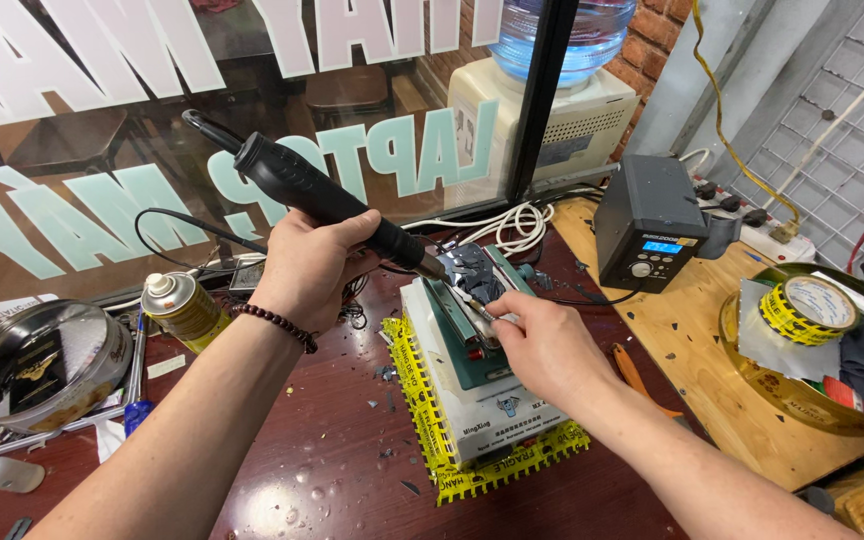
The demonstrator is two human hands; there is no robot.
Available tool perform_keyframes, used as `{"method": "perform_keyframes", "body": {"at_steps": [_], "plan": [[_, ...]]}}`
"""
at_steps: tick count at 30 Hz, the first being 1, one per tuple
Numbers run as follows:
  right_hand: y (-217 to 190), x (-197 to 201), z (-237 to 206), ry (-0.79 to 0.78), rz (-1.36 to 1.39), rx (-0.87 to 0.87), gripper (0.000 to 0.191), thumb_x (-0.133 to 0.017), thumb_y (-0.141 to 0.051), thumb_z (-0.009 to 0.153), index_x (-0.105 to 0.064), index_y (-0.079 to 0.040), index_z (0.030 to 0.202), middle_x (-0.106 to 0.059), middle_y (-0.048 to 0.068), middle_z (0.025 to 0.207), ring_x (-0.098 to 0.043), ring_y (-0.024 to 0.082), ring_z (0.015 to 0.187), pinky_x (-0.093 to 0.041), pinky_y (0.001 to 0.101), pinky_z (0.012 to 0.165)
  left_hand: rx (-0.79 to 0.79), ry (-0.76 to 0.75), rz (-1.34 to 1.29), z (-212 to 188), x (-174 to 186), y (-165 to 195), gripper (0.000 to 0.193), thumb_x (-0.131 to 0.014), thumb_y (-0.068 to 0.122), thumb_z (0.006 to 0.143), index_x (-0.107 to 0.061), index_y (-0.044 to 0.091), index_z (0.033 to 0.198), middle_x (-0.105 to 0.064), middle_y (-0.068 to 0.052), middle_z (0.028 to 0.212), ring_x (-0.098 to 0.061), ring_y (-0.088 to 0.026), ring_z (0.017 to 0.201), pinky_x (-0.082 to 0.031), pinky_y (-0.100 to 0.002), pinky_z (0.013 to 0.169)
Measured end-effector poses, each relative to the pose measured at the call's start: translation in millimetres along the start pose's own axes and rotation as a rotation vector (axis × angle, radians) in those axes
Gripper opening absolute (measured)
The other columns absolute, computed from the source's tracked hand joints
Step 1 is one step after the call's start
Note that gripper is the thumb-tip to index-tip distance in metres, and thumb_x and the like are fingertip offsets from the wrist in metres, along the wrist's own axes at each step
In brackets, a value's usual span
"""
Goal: The person uses a hot air gun and a metal tool to heat and scrape a small electronic component mounted on a green board. The component is held in a clamp on a white heating station. The person repeatedly applies heat and scrapes the surface, then sets the tools down.
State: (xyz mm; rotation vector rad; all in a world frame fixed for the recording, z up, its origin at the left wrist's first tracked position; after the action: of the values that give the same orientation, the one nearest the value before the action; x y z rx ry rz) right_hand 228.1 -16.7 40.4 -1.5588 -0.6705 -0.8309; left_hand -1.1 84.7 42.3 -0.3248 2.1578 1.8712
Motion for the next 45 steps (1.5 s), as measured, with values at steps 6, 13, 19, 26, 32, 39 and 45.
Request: {"method": "perform_keyframes", "body": {"at_steps": [6, 13, 19, 26, 32, 39, 45], "plan": [[-4, -11, -8, 0.047, -0.068, 0.042, 0.023, -0.062, -0.019, 0.095, -0.070, -0.014, 0.116, -0.076, 0.020, 0.086, -0.073, 0.038, 0.084, -0.056, 0.0451, 0.072, 0.003, 0.004, 0.032, 1, 0, 0, 0.025, -0.073, 0.006, 0.087, -0.057, 0.002, 0.107, -0.069, -0.010, 0.102, -0.071, -0.019, 0.084, -0.063, -0.031, 0.073], [15, -16, 1, -0.037, 0.182, -0.123, 0.023, -0.064, -0.018, 0.093, -0.071, -0.011, 0.114, -0.078, 0.016, 0.083, -0.076, 0.029, 0.076, -0.057, 0.0406, 0.071, 0.005, 0.002, 0.033, 0, 1, -2, 0.023, -0.072, 0.006, 0.088, -0.059, 0.002, 0.106, -0.070, -0.009, 0.099, -0.070, -0.018, 0.081, -0.061, -0.030, 0.071], [11, -18, -1, -0.008, 0.183, -0.090, 0.023, -0.065, -0.018, 0.093, -0.072, -0.012, 0.113, -0.077, 0.016, 0.083, -0.075, 0.030, 0.076, -0.057, 0.0414, 0.069, 0.014, 0.015, 0.022, -5, 1, -1, 0.023, -0.071, 0.005, 0.088, -0.058, 0.003, 0.108, -0.068, -0.009, 0.102, -0.070, -0.017, 0.086, -0.062, -0.030, 0.072], [2, -1, 4, -0.077, -0.124, -0.038, 0.023, -0.061, -0.023, 0.097, -0.071, -0.015, 0.116, -0.077, 0.018, 0.080, -0.075, 0.030, 0.076, -0.056, 0.0424, 0.073, 0.023, 0.022, 0.045, -6, -4, 3, 0.024, -0.071, 0.005, 0.090, -0.057, 0.001, 0.109, -0.066, -0.011, 0.105, -0.069, -0.019, 0.090, -0.063, -0.031, 0.076], [16, -10, 6, -0.013, 0.115, -0.043, 0.024, -0.064, -0.019, 0.093, -0.073, -0.012, 0.114, -0.076, 0.011, 0.078, -0.073, 0.020, 0.068, -0.055, 0.0365, 0.068, 0.026, 0.016, 0.020, -8, -7, 1, 0.025, -0.070, 0.005, 0.088, -0.057, 0.001, 0.109, -0.068, -0.010, 0.105, -0.072, -0.019, 0.092, -0.065, -0.032, 0.078], [37, -25, 17, -0.155, 0.464, -0.209, 0.024, -0.063, -0.015, 0.096, -0.073, -0.010, 0.117, -0.061, 0.002, 0.070, -0.049, 0.008, 0.055, -0.038, 0.0276, 0.049, 0.000, 0.010, 0.022, -5, 1, 3, 0.023, -0.071, 0.005, 0.089, -0.059, 0.001, 0.108, -0.069, -0.010, 0.102, -0.071, -0.020, 0.088, -0.062, -0.033, 0.076], [50, -33, 20, -0.319, 0.781, -0.466, 0.025, -0.060, -0.014, 0.098, -0.068, -0.012, 0.122, -0.054, 0.002, 0.071, -0.031, 0.007, 0.046, -0.019, 0.0263, 0.040, -0.003, 0.017, 0.022, -6, 9, 6, 0.022, -0.071, 0.005, 0.090, -0.059, 0.000, 0.106, -0.068, -0.010, 0.102, -0.071, -0.019, 0.088, -0.064, -0.033, 0.076]]}}
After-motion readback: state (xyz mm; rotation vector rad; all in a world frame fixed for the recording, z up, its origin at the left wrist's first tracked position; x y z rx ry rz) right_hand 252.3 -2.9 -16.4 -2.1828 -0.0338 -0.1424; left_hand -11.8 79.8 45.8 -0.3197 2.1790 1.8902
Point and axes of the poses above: each hand's wrist, its own z-axis towards the middle knuckle, its own x-axis out of the back of the hand, y = z × x, the point moved 7 cm from there along z, towards the middle knuckle
